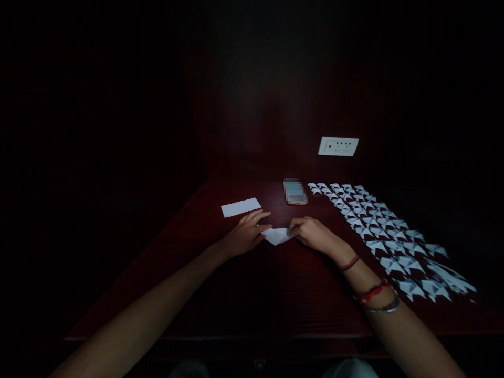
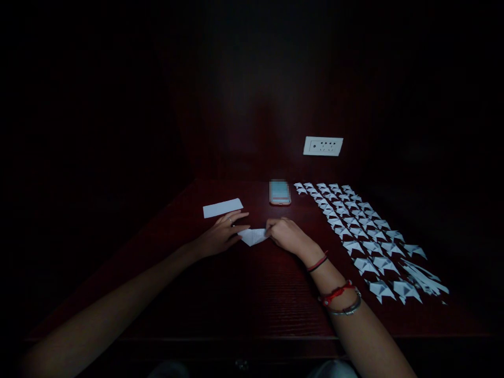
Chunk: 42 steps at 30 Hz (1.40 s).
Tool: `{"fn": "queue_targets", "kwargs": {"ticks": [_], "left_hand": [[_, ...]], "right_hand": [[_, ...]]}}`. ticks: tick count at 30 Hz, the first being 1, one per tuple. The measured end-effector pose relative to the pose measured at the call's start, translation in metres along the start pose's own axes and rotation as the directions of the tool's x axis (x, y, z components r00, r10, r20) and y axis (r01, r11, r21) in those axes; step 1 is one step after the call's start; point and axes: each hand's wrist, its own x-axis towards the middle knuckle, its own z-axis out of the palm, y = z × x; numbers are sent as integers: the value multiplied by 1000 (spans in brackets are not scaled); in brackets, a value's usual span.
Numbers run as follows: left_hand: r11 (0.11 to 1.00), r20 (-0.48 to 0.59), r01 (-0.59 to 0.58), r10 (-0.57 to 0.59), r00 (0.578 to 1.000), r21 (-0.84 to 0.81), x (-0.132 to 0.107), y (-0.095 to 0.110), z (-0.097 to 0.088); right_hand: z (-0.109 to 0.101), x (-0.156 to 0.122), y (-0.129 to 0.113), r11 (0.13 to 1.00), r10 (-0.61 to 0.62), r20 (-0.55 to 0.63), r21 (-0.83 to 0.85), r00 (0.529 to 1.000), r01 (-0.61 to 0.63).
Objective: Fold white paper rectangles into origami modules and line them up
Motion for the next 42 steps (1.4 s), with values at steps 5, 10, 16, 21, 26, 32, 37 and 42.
{"fn": "queue_targets", "kwargs": {"ticks": [5,10,16,21,26,32,37,42], "left_hand": [[998,-1,58,-58,998,-35,-2,-3,3],[991,-51,21,-27,998,-130,0,-3,0],[969,-22,-31,26,999,-245,2,3,-2],[967,-41,53,-65,997,-248,1,10,6],[971,-59,133,-148,987,-197,0,11,10],[978,-86,73,-91,992,-194,1,11,9],[969,-78,126,-145,986,-214,2,12,13],[962,-131,198,-225,966,-190,2,10,14]], "right_hand": [[2,-1,5,998,-17,-3,-56,1000,17],[3,-2,13,997,26,4,-76,1000,-26],[2,-4,19,996,54,12,-78,998,-53],[2,-2,19,992,71,-8,-102,997,-71],[6,-1,20,989,79,-8,-128,997,-80],[9,0,23,985,113,6,-130,994,-111],[9,1,23,987,117,4,-109,993,-116],[9,1,22,990,109,-14,-93,994,-110]]}}
